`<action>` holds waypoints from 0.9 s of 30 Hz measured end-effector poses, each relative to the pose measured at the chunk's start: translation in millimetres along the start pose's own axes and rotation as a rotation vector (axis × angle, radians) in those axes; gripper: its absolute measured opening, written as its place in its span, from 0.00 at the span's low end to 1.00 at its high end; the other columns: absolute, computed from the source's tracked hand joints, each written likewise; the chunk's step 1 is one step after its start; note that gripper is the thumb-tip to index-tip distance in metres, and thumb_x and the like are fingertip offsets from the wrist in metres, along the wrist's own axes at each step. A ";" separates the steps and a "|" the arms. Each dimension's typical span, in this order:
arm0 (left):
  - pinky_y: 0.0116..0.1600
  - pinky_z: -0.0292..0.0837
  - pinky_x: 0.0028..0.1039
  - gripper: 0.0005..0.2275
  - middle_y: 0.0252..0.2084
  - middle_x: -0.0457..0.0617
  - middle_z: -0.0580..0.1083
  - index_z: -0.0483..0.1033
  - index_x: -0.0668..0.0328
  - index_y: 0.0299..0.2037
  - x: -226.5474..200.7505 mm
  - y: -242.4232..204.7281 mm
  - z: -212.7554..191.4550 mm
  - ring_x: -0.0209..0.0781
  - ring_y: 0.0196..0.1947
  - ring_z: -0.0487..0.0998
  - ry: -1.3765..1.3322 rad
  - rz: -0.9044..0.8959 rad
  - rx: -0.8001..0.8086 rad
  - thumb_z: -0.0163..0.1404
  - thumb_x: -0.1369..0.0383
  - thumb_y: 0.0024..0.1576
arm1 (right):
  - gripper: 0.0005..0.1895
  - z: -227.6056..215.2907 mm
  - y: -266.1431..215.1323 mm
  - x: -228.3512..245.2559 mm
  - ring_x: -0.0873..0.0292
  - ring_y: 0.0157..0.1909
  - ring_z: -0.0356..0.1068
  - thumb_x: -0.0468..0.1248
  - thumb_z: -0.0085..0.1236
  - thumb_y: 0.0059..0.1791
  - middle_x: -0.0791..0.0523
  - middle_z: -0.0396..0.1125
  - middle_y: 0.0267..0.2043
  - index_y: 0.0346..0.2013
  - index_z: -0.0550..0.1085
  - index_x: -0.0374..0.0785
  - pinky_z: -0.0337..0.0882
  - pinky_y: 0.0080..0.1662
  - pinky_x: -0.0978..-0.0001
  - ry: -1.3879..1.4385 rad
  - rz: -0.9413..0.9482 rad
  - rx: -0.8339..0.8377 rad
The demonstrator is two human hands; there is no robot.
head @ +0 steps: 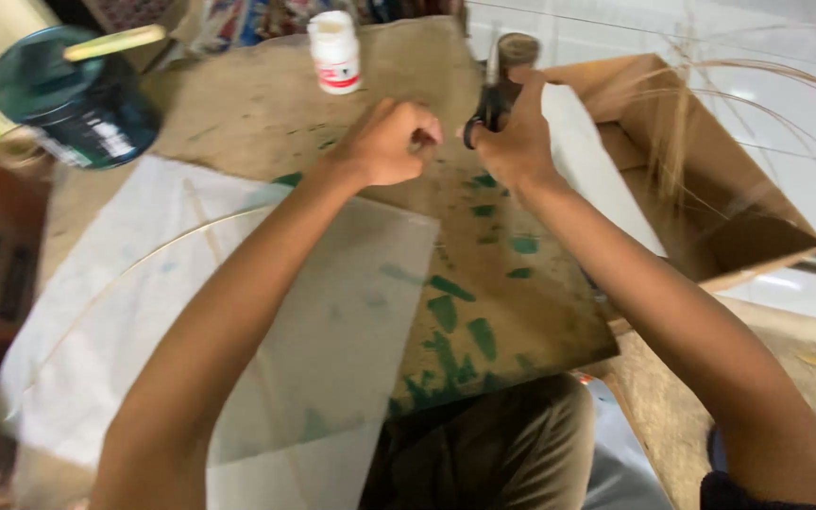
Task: Trimming the excess paper from the edges of a kite frame using scissors
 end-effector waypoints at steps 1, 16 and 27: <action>0.38 0.70 0.34 0.13 0.35 0.47 0.80 0.83 0.55 0.35 5.1 -22.0 -16.5 0.46 0.34 0.79 0.008 -0.019 -0.009 0.47 0.78 0.45 | 0.28 23.5 3.8 -1.7 0.59 0.32 0.62 0.34 0.54 0.47 0.57 0.62 0.29 0.56 0.51 0.48 0.64 0.37 0.62 0.003 -0.011 0.020; 0.45 0.76 0.47 0.15 0.39 0.54 0.78 0.83 0.58 0.41 80.0 -282.8 -132.8 0.51 0.42 0.80 0.028 -0.533 -0.025 0.63 0.56 0.53 | 0.16 246.1 -40.2 83.0 0.68 0.31 0.70 0.39 0.70 0.40 0.66 0.74 0.26 0.40 0.75 0.55 0.72 0.38 0.77 -0.040 -0.310 0.551; 0.43 0.78 0.42 0.06 0.32 0.51 0.77 0.84 0.56 0.35 66.3 -295.5 -132.0 0.53 0.34 0.82 0.098 -0.459 -0.073 0.53 0.73 0.52 | 0.15 262.8 -57.1 92.5 0.61 0.34 0.72 0.35 0.66 0.41 0.60 0.73 0.28 0.42 0.76 0.50 0.70 0.39 0.69 -0.228 -0.460 0.558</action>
Point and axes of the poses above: each hand's wrist, its own y-axis towards the middle knuckle, its own z-axis out of the palm, x = y × z, the point moved 2 cm from there along y, towards the middle knuckle
